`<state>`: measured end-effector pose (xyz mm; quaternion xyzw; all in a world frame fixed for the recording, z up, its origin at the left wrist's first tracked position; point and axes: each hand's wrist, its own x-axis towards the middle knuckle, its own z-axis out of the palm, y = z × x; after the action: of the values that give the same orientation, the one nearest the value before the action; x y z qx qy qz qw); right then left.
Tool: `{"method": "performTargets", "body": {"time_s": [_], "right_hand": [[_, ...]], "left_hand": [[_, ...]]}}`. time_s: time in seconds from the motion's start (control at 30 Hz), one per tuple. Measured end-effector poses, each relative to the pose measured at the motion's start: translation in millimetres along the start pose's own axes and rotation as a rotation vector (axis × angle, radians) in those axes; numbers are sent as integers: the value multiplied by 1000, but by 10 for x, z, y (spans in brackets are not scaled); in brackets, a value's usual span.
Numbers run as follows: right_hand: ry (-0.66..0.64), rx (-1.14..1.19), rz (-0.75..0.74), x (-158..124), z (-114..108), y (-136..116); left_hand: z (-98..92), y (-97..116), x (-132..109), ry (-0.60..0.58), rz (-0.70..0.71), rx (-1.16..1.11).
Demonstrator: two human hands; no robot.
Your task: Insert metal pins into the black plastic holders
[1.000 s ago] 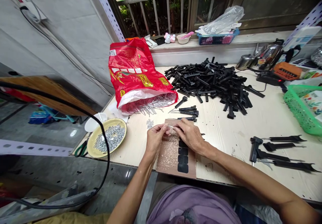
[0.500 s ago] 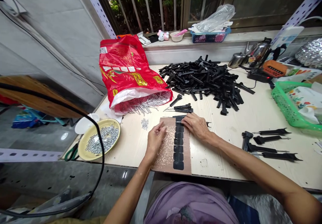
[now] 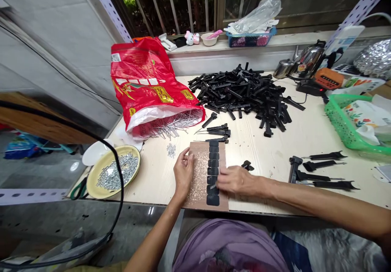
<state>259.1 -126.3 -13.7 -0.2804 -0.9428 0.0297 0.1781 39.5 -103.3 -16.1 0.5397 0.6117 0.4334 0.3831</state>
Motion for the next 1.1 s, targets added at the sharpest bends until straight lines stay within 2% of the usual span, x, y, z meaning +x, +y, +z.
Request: {"method": "performTargets", "body": {"time_s": [0.03,0.07,0.17,0.23,0.3,0.37,0.53,0.7,0.73,0.8,0.83,0.97,1.0,1.1], "right_hand": [[-14,11,-23,3,-1,-12],[-1,3,22,16,-13,-7],[110,-63,297,84,-80,57],[96,-47,237,107,-110,47],[30,-7,104,97,-115,-25],[-12,19,48,74,-108,-101],[1,54,129,82,-92,-22],[82,33,361,92,-75,77],[70,39,338,79,-65,49],[4,54,171,43,-41,-15],[-6,49,156,25,-30,-35],[70,-54,355,-17,-22,5],[68,-73,354,-21,-25,24],[-3,-70,233,-28,-37,32]], "left_hand": [[3,1,0,2,5,10],[5,2,-1,4,10,19],[10,9,-8,5,11,22],[14,15,-14,8,6,15],[21,22,-18,11,10,16],[30,27,-21,12,18,16],[42,22,-29,5,21,-18],[30,29,-29,17,16,-15],[26,30,-27,14,15,-11],[19,29,-24,2,8,-5],[18,26,-22,-2,5,-4],[19,13,-22,10,19,-6],[21,12,-23,9,23,-5],[29,8,-23,0,24,-7]]}}
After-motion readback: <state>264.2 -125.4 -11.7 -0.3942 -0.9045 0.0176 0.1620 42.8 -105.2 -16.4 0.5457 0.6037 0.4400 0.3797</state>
